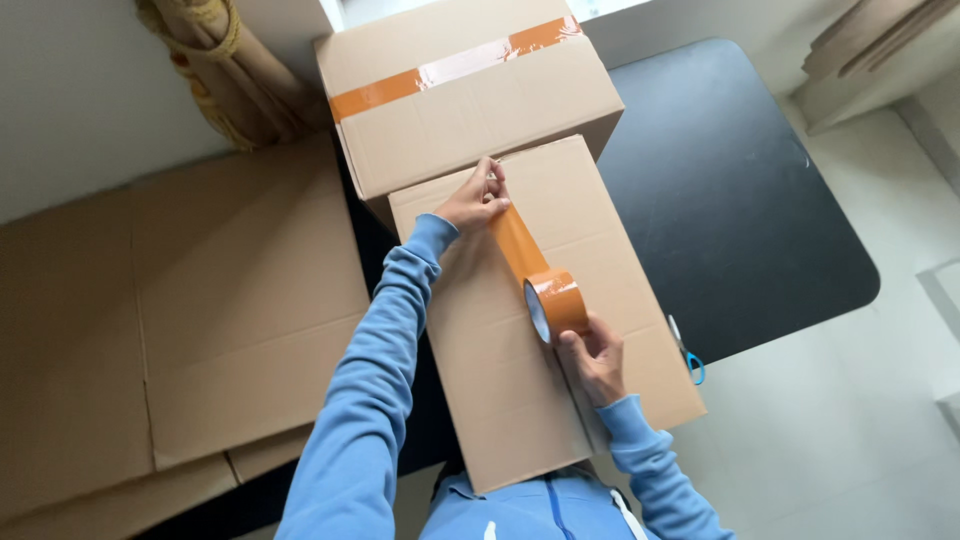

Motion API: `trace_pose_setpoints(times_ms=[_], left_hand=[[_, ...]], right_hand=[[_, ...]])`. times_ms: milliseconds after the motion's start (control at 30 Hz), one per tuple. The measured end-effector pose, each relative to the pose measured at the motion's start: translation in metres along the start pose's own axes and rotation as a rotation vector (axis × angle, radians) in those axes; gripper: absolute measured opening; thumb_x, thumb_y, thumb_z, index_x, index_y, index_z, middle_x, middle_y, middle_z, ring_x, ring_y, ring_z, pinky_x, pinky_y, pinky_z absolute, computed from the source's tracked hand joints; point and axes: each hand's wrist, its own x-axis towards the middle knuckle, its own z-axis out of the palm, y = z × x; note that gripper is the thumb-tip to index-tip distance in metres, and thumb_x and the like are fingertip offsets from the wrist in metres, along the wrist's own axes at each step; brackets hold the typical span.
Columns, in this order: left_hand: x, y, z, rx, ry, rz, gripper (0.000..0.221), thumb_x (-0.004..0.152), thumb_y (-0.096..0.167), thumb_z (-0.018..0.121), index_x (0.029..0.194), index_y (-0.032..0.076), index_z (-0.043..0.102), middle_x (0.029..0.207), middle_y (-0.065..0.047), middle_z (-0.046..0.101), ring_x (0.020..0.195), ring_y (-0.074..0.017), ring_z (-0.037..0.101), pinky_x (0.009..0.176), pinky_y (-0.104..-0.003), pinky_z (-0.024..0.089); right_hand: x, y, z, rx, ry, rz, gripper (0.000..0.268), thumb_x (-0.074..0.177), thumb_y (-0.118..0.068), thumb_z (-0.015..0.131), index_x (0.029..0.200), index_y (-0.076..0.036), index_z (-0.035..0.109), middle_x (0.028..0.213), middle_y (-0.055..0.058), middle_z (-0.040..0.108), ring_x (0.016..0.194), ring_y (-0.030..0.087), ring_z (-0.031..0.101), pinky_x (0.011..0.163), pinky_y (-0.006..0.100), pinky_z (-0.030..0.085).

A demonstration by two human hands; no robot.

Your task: The person seals cardboard boxes by applying packing tape along the center seams and cutting it with scissors.

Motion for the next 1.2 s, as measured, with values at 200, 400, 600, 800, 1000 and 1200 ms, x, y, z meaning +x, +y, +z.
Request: trace_pose_setpoints(times_ms=[200, 400, 600, 800, 1000, 1200], left_hand=[[0.035, -0.012, -0.026, 0.102, 0.001, 0.072, 0.049, 0.107, 0.012, 0.079, 0.137, 0.019, 0.041, 0.098, -0.002, 0.075, 0.102, -0.0156, 0.071, 0.087, -0.034, 0.059], [0.046, -0.002, -0.048, 0.100, 0.052, 0.094, 0.047, 0.108, 0.006, 0.075, 0.138, 0.017, 0.041, 0.098, -0.003, 0.074, 0.098, -0.0167, 0.072, 0.086, -0.032, 0.057], [0.057, -0.040, -0.046, -0.006, 0.148, 0.096, 0.044, 0.109, 0.008, 0.075, 0.138, 0.017, 0.043, 0.099, -0.002, 0.074, 0.098, -0.0140, 0.071, 0.089, -0.029, 0.059], [0.059, -0.022, -0.053, 0.162, 0.125, 0.032, 0.043, 0.109, 0.012, 0.075, 0.139, 0.021, 0.045, 0.098, -0.004, 0.075, 0.094, -0.0215, 0.076, 0.095, -0.039, 0.063], [0.056, 0.015, -0.052, 0.399, 0.144, 0.023, 0.042, 0.111, 0.013, 0.069, 0.137, 0.021, 0.038, 0.103, -0.003, 0.078, 0.105, -0.0314, 0.078, 0.105, -0.054, 0.058], [0.054, 0.029, -0.042, 0.422, 0.210, -0.010, 0.043, 0.112, 0.012, 0.069, 0.139, 0.020, 0.037, 0.104, -0.007, 0.078, 0.107, -0.0381, 0.077, 0.107, -0.060, 0.056]], right_hand=[[0.008, -0.047, 0.043, -0.050, 0.063, -0.020, 0.020, 0.101, -0.026, 0.092, 0.101, -0.008, 0.083, 0.072, 0.005, 0.074, 0.076, 0.008, 0.067, 0.078, 0.030, 0.056], [0.046, -0.058, 0.066, -0.141, 0.088, -0.016, 0.020, 0.104, -0.031, 0.087, 0.107, -0.012, 0.086, 0.061, 0.001, 0.076, 0.065, 0.005, 0.071, 0.073, 0.027, 0.057], [0.033, -0.015, 0.061, -0.172, 0.013, 0.074, 0.059, 0.101, -0.054, 0.085, 0.134, -0.006, 0.076, 0.102, 0.020, 0.080, 0.095, 0.029, 0.078, 0.088, 0.051, 0.060], [0.034, -0.032, 0.066, -0.112, -0.031, -0.043, 0.028, 0.111, -0.023, 0.071, 0.134, -0.007, 0.076, 0.106, 0.010, 0.079, 0.102, 0.018, 0.073, 0.095, 0.042, 0.060], [0.039, -0.035, 0.060, -0.141, 0.053, -0.147, 0.038, 0.106, -0.021, 0.081, 0.138, 0.000, 0.080, 0.079, 0.008, 0.081, 0.075, 0.015, 0.079, 0.080, 0.034, 0.063], [0.048, -0.046, 0.065, -0.125, 0.074, -0.202, 0.042, 0.104, -0.015, 0.084, 0.140, 0.006, 0.078, 0.075, 0.009, 0.080, 0.070, 0.015, 0.081, 0.076, 0.033, 0.065]])
